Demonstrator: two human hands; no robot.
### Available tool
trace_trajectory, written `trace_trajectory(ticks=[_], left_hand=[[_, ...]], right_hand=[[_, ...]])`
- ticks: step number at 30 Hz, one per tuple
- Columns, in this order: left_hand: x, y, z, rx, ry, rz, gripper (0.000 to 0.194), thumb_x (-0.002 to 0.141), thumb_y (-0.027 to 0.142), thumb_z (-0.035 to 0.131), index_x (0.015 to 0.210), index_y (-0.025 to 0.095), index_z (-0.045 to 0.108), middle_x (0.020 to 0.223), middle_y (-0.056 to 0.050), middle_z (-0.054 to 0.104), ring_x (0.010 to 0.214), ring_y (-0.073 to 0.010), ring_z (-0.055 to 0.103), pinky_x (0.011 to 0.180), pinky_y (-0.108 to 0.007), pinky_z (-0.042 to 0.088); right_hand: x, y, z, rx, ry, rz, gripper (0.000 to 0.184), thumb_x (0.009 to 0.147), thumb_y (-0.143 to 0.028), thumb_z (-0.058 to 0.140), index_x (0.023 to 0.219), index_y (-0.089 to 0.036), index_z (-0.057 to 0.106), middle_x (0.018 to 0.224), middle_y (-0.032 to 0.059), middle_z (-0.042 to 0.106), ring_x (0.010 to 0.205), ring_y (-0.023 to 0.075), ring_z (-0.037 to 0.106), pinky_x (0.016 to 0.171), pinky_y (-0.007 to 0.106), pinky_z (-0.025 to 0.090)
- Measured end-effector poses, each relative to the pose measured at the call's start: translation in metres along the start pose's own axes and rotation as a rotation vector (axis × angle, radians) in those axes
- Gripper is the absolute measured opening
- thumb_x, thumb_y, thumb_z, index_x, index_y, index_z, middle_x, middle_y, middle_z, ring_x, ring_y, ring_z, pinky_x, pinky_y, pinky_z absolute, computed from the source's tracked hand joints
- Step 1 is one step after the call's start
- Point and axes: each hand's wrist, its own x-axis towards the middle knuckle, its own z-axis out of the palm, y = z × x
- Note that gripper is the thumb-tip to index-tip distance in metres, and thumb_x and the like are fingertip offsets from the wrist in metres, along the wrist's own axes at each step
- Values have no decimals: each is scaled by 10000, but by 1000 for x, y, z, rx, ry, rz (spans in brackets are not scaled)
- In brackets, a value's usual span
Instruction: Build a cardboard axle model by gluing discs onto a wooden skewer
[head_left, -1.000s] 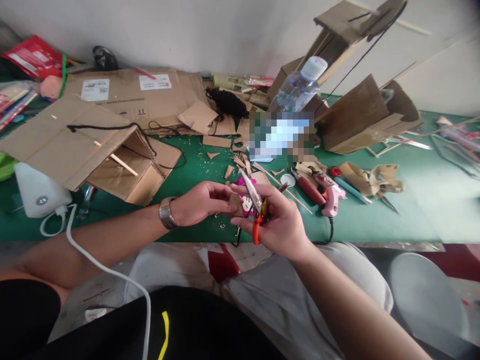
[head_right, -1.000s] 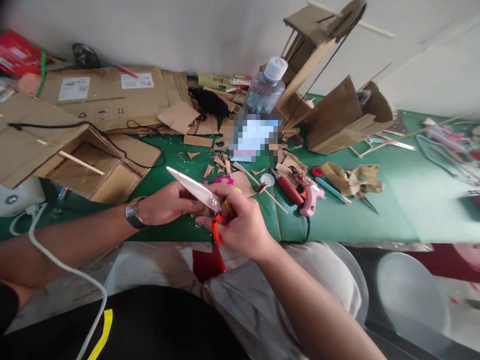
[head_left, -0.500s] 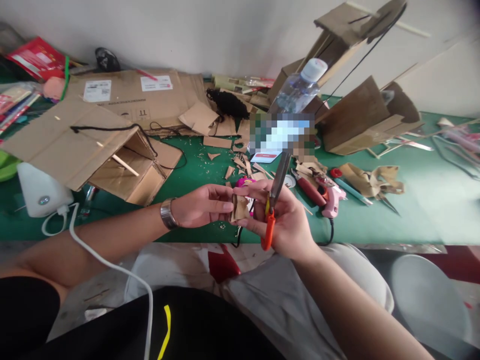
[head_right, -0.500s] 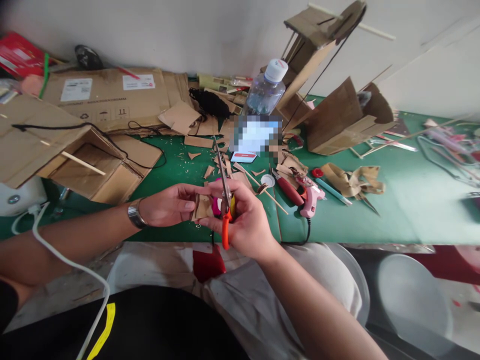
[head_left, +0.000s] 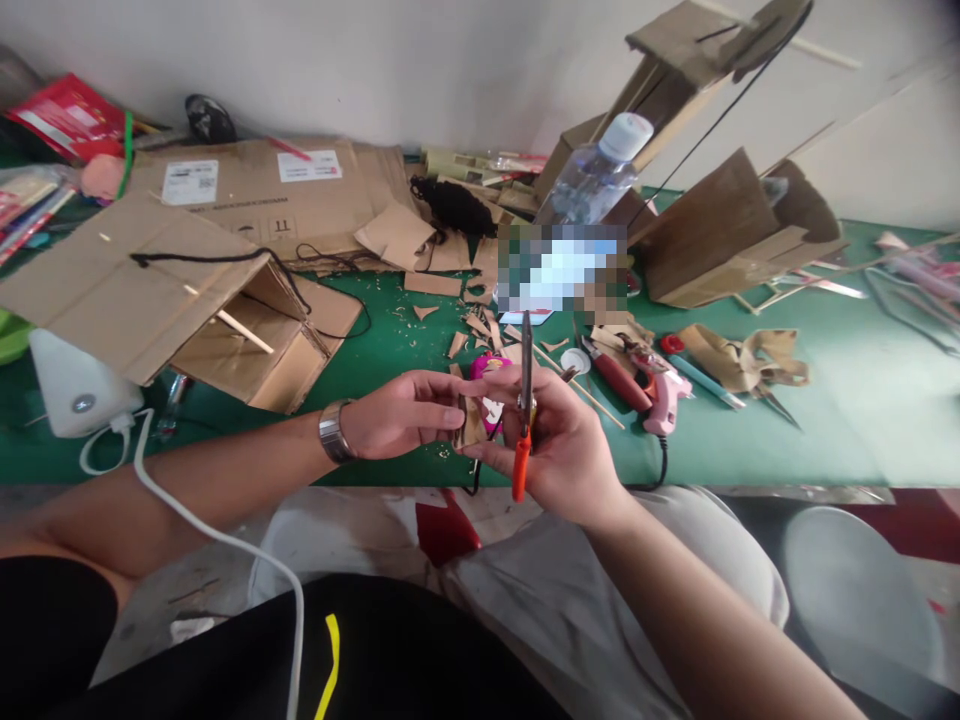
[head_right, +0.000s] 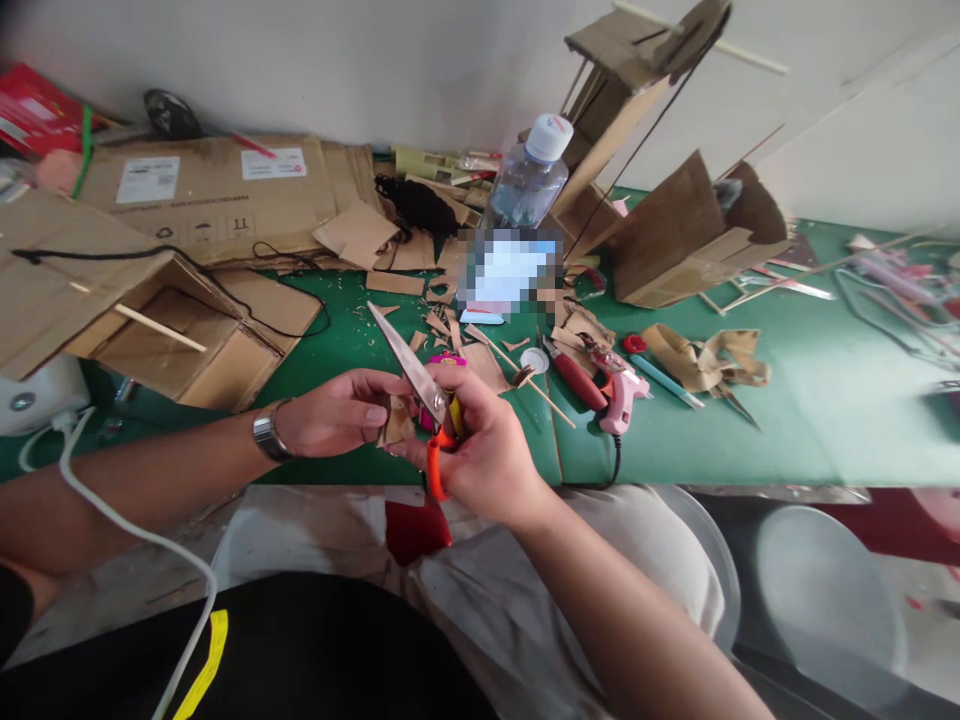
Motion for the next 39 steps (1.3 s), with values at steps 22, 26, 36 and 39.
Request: trace_trajectory(ticks=[22,26,36,39], left_hand=[[3,4,6,130,11,99,453,699,448,1074,873,135,797,780,-23,762,666,-112,686,639,-244,561],[3,2,4,90,1,64,423,741,419,1058,979,141,845,801,-43,786,694,-128,708,656,-247,564],[3,2,4,161,-56,48,472,772,518,1021,897,143,761,747,-19,719,621,-93,613,572,-217,448],[3,5,7,170,-35,86,463,784,509,1015,858,147,736,732,-3,683,630,-86,588,591,-217,438]], right_hand=[[-2,-2,-1,-313,107,-194,467,786,-217,979,1206,-314,799,1104,60,857,1055,302,816,776,380,691],[-3,1,-2,-281,106,-197,464,813,-194,950,1226,-319,778,1103,47,868,964,274,829,756,375,687],[-2,8,-1,-136,75,-65,569,717,-342,1074,1198,-314,770,1032,39,828,939,290,828,785,397,713],[2,9,-3,-135,98,-54,639,676,-327,1100,1223,-307,772,984,40,820,982,314,833,859,425,718]])
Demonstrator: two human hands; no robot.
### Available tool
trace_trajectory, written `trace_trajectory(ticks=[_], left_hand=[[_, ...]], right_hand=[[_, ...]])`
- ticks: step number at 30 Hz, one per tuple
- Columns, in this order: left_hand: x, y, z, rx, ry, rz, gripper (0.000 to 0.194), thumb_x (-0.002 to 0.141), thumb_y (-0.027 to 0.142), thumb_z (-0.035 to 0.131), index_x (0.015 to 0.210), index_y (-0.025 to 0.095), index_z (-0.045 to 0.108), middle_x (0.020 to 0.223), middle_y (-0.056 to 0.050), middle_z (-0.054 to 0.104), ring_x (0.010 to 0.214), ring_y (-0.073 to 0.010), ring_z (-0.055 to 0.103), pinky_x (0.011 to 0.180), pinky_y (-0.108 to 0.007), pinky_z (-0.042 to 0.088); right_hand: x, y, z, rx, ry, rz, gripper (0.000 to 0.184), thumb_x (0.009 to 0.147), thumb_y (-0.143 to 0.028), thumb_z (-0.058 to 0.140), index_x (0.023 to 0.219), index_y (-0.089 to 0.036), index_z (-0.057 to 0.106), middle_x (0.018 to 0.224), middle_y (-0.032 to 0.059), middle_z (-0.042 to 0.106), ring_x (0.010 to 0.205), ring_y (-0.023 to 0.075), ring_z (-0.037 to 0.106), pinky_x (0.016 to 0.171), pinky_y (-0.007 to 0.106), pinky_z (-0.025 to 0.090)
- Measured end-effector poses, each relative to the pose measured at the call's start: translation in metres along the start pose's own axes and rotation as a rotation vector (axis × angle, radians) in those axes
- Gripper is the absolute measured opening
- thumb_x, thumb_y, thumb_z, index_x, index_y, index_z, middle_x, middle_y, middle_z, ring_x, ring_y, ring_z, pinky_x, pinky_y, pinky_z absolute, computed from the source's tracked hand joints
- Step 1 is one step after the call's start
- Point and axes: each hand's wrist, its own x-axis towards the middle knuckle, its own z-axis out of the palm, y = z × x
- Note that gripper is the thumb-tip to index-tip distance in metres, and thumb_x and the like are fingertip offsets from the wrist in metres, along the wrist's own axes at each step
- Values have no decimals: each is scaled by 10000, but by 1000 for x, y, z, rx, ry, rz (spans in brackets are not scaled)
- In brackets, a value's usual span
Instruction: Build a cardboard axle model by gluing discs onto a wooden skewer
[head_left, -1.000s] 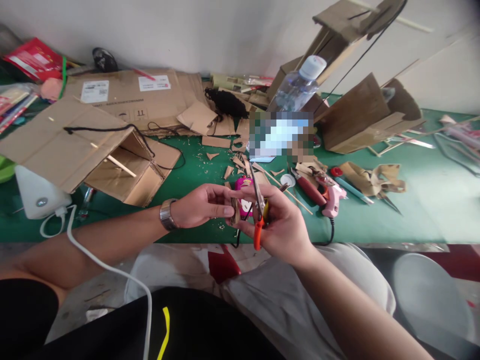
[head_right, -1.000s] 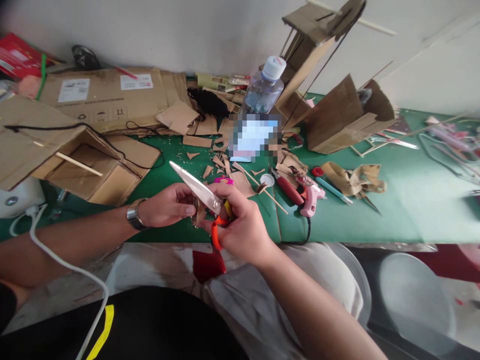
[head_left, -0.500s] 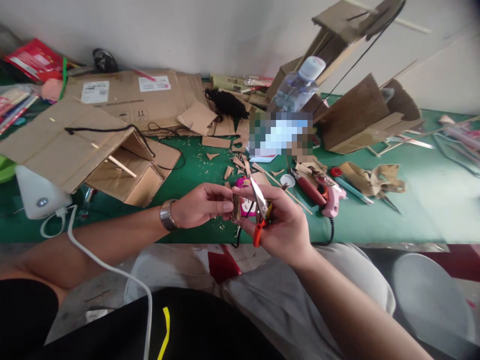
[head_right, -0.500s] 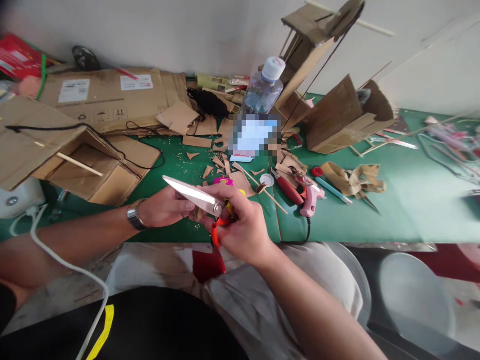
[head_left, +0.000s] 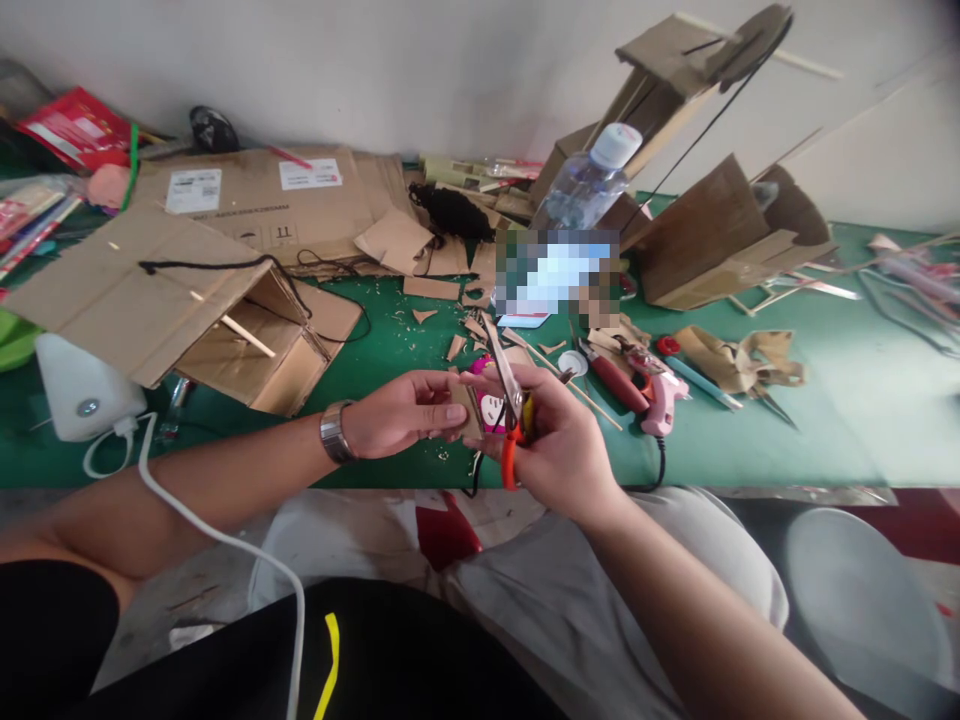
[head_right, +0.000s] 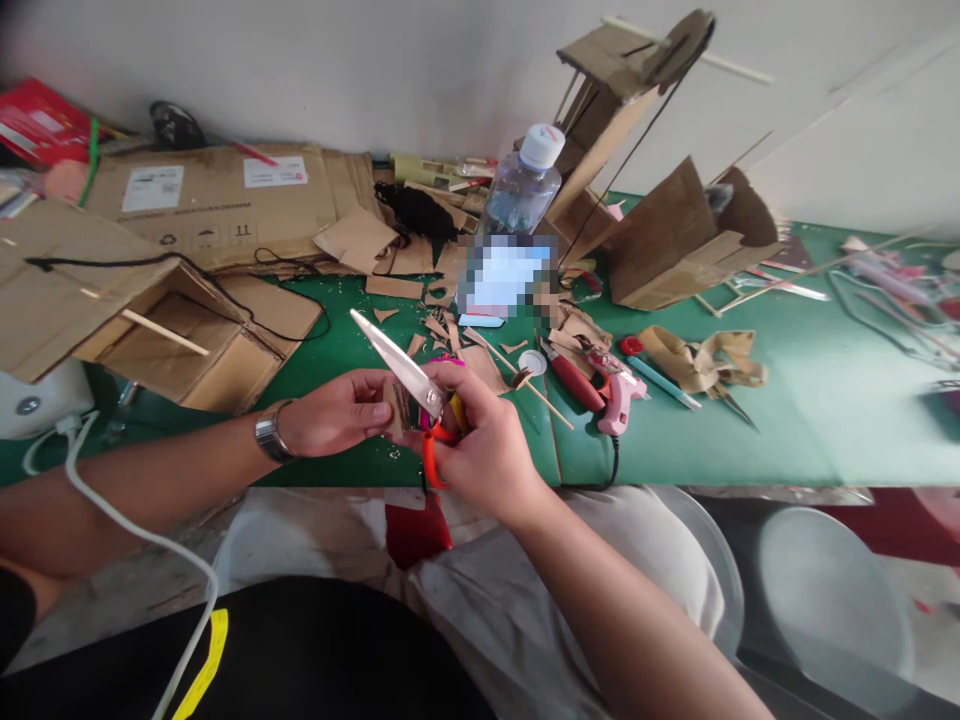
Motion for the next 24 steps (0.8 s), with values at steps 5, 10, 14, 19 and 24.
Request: trace_trajectory(ticks=[5,10,14,19,24], left_hand=[[2,5,0,-28,40,57,456,795,472,1013,776,154,687,735,-1,670,675,-100,599,646,-230,485],[4,0,-2,0,98,92,464,771,457,1032,777,156,679,750,11,688,688,-88,615,660,-213,504],[5,-1,-1,53,121,127,455,768,452,1035,809,155,692,749,14,700,669,-86,613,641,-215,505],[4,0,0,60,106,162,439,818,455,1002,804,148,688,777,-3,728,653,-88,633,622,-216,516],[3,-5,-3,67,101,148,400,799,414,1021,916,148,745,865,-27,778,708,-113,705,666,-234,566]], right_hand=[[8,-7,-12,39,-9,28,528,782,-383,1041,1199,-283,733,1134,71,849,1071,299,840,955,434,701],[10,-13,-13,123,-63,82,554,770,-399,1051,1190,-275,711,1036,52,842,996,275,847,872,392,719],[6,-10,-7,86,-31,73,546,756,-407,1058,1173,-278,730,950,16,813,849,218,807,794,348,705],[4,-7,-4,40,18,21,607,687,-417,1093,1149,-287,723,964,9,829,772,210,778,728,349,688],[2,-8,0,-12,101,-42,492,754,-423,1055,1089,-302,715,933,4,809,736,207,746,656,337,644]])
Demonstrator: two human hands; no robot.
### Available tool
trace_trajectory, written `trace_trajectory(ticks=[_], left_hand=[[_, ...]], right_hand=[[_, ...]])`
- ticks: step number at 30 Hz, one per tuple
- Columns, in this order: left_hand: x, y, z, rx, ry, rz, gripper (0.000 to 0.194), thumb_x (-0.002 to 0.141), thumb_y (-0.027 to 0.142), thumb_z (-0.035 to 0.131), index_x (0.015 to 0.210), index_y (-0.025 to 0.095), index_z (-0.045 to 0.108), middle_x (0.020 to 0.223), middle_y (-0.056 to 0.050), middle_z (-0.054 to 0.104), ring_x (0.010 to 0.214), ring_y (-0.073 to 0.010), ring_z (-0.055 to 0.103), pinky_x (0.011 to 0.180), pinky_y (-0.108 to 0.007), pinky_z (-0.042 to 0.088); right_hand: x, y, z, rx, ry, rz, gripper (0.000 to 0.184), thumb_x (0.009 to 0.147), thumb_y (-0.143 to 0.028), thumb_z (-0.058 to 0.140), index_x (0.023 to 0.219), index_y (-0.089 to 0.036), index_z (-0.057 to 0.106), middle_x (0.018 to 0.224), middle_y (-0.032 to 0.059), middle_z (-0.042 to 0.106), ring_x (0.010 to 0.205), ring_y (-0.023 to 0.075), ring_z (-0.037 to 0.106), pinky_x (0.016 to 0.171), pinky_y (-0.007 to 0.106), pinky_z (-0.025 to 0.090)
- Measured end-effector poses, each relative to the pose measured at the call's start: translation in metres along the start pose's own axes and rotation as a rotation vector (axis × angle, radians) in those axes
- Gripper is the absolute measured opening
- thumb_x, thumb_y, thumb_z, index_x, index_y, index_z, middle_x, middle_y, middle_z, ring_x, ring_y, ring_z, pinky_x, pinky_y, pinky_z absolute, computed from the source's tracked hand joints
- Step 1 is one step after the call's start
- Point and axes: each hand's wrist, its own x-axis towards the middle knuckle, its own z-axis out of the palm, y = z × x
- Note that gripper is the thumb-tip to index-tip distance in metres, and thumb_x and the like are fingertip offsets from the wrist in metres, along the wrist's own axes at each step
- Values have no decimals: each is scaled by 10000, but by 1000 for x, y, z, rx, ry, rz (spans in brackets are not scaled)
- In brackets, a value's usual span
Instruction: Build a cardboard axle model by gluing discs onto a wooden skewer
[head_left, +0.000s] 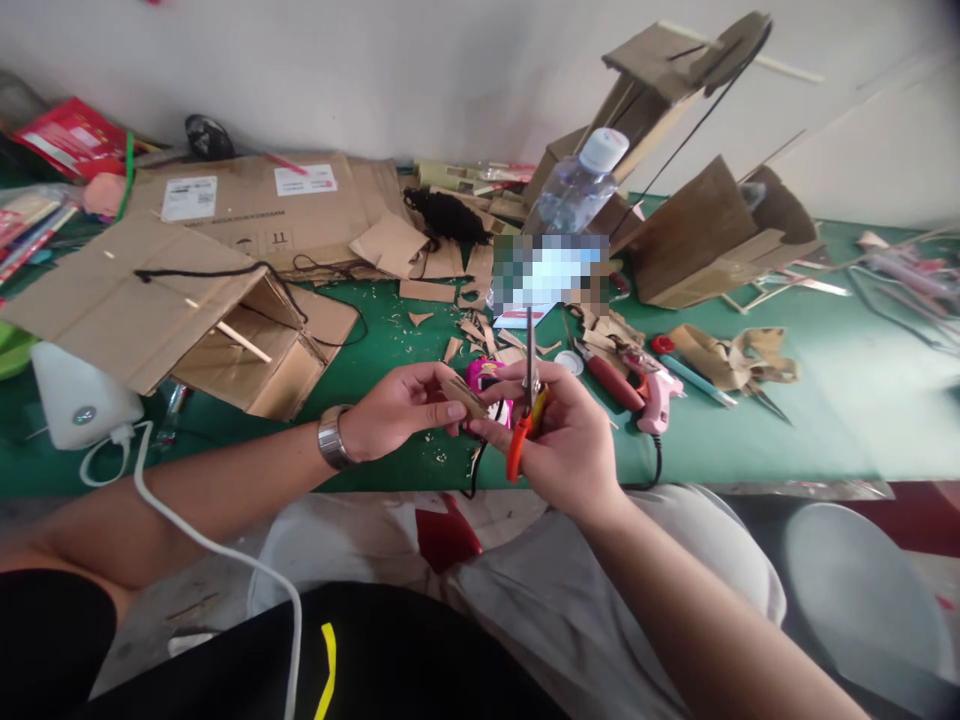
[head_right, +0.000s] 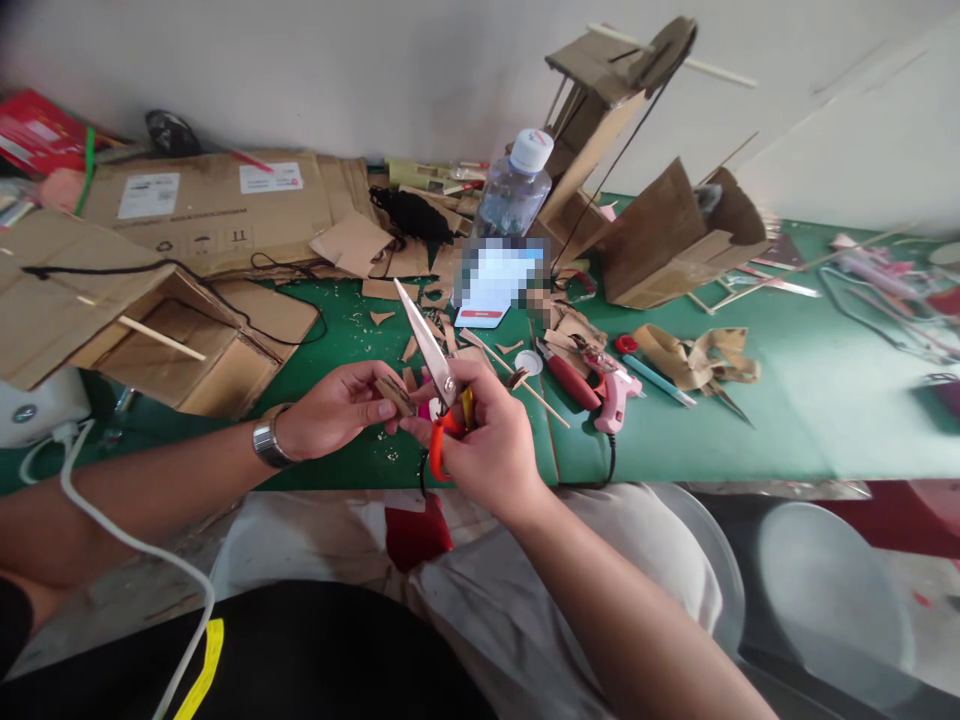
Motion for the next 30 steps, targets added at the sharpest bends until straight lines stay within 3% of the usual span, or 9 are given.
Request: trace_trajectory(ticks=[7,11,15,19,25,30], left_hand=[[-1,-1,1,-6,-86,-35,358,863,425,975,956,139,781,907,-56,779,785,-135,736,747,-255,600],[-3,0,2,-2,-47,-22,468,846,401,991,1173,198,726,912,-29,786,782,-144,748,718,-251,613],[-7,0,3,159,48,102,438,878,345,967,1179,221,674,911,-5,797,717,-118,756,675,-217,617],[-9,0,3,300,77,212,423,894,316,947,1239,198,733,978,-47,830,833,-139,799,722,-204,650],[-9,0,-1,318,15,127,493,886,327,950,1316,183,758,1029,-78,843,925,-187,832,818,-269,704],[-10,1,1,230,-12,99,483,892,314,949,1325,187,777,1048,-73,849,911,-171,840,812,-249,711]], right_hand=[[-1,0,0,57,-43,-50,518,769,-368,1053,1129,-301,687,923,-16,808,684,172,684,635,318,596],[0,3,0,48,-37,-63,509,754,-357,1061,1090,-299,684,913,-26,793,603,136,607,563,290,533],[-1,4,1,-9,-11,-43,487,767,-393,1049,1067,-297,678,905,-17,785,627,151,639,577,299,545],[-1,4,2,-24,9,-24,506,770,-455,1040,1077,-292,672,906,-9,760,648,165,650,619,321,592],[1,4,2,-26,13,-23,526,773,-500,1030,1067,-291,648,905,-17,723,619,151,599,568,309,566],[1,7,2,-25,8,-45,503,792,-485,1020,1065,-284,648,918,-7,728,673,169,667,603,316,599]])
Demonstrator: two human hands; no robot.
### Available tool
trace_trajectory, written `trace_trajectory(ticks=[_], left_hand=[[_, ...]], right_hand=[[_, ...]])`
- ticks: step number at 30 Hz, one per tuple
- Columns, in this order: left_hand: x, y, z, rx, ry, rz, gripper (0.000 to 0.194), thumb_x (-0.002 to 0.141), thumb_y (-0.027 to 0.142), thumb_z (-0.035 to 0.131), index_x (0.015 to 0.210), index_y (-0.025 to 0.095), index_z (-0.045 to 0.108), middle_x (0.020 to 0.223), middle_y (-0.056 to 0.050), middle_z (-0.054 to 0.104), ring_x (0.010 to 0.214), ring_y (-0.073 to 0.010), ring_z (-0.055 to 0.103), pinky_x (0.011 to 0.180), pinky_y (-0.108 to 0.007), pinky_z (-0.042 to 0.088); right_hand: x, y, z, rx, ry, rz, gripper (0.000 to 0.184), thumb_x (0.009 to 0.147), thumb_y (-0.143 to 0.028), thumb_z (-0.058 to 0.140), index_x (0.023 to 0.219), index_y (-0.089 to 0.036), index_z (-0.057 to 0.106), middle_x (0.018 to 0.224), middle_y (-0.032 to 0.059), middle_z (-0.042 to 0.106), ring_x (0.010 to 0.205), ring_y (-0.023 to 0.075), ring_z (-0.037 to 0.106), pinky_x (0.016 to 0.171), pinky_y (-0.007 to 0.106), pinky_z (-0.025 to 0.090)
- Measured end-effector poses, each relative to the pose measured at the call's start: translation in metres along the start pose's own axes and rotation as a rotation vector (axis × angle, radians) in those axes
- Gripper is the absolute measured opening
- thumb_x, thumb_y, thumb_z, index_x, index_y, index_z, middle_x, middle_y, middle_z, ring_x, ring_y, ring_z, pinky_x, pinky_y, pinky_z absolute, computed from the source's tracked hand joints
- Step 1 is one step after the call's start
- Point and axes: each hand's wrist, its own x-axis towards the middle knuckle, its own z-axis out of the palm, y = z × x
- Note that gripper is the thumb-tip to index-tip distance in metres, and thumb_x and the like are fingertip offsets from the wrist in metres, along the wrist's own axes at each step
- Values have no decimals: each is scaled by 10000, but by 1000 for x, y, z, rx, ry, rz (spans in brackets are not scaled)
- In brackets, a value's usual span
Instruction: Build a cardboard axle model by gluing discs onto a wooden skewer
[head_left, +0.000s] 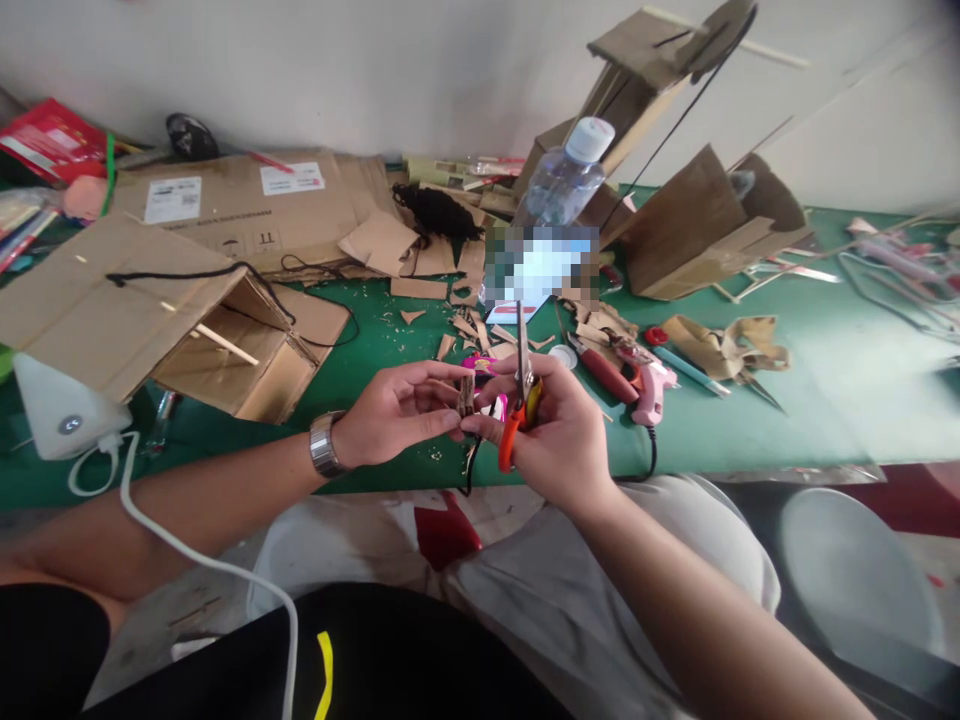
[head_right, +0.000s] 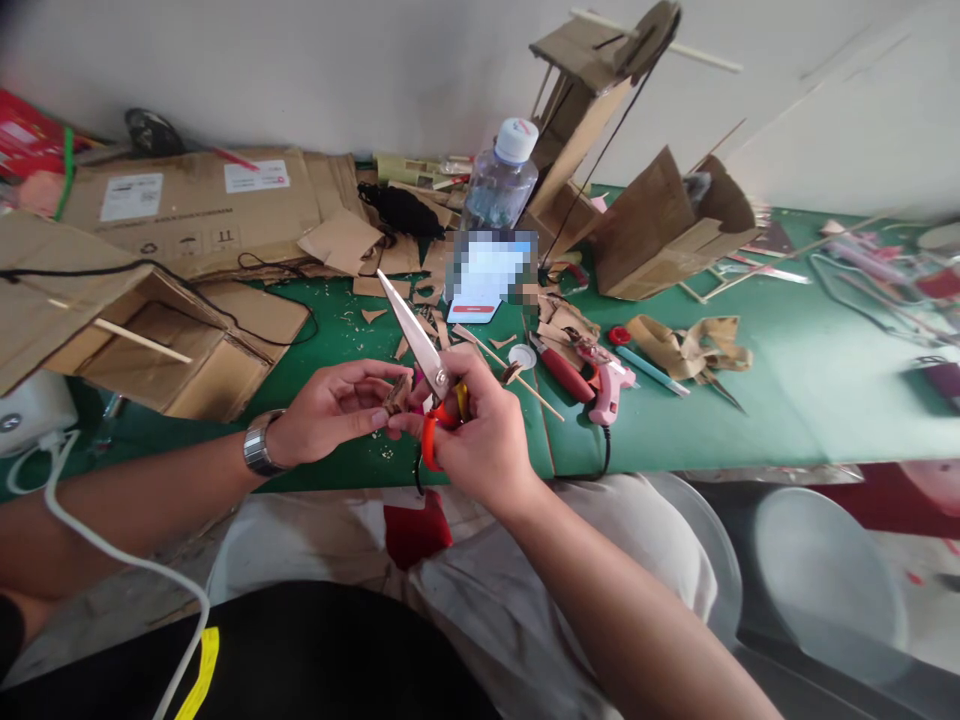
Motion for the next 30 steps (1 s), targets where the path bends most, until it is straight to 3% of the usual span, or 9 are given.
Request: trace_trajectory(ticks=[3,7,12,17,21,25,30], left_hand=[[0,0,2,-56,-7,-21,512,866,305,972,1323,182,777,1099,-85,858,931,-188,847,790,-257,718],[1,0,1,-142,-1,-102,528,841,350,997,1278,150,778,1044,-95,864,796,-183,841,743,-276,715],[4,0,0,-275,-70,-159,498,830,400,1005,1225,167,810,1025,-90,862,771,-180,844,743,-275,708],[5,-1,1,-274,-118,-151,454,845,442,987,1197,195,843,1031,-78,859,763,-161,823,734,-276,698],[5,4,2,-151,-78,-129,469,796,521,1001,1060,155,873,857,-49,822,653,-132,755,655,-245,657],[3,12,4,1,33,-138,478,793,565,987,964,133,877,870,-75,835,637,-130,728,640,-245,638],[1,10,1,27,26,-107,500,928,615,857,831,125,836,775,-81,798,671,-164,766,649,-256,643]], right_hand=[[0,1,-1,7,-8,2,504,813,-444,1008,1138,-279,659,913,-6,763,749,197,751,675,332,643],[-2,0,-2,-3,-40,-26,451,854,-348,973,1173,-278,663,905,-3,799,805,212,795,747,346,665],[-5,-2,-1,-37,-12,-64,419,875,-289,945,1167,-293,645,921,-16,797,600,141,633,604,302,592],[-8,-2,-3,-105,-2,-114,447,834,-234,973,1168,-298,682,821,-53,696,559,122,545,499,266,477],[-7,-1,-3,-156,-10,-190,400,833,-223,968,1140,-294,722,902,-5,768,647,162,674,562,292,565],[-6,6,0,-130,30,-122,415,847,-222,952,1168,-299,701,975,17,824,743,195,765,698,336,661],[-3,10,3,-25,43,-89,480,820,-266,1005,1161,-310,669,1045,3,853,837,200,827,737,318,688]])
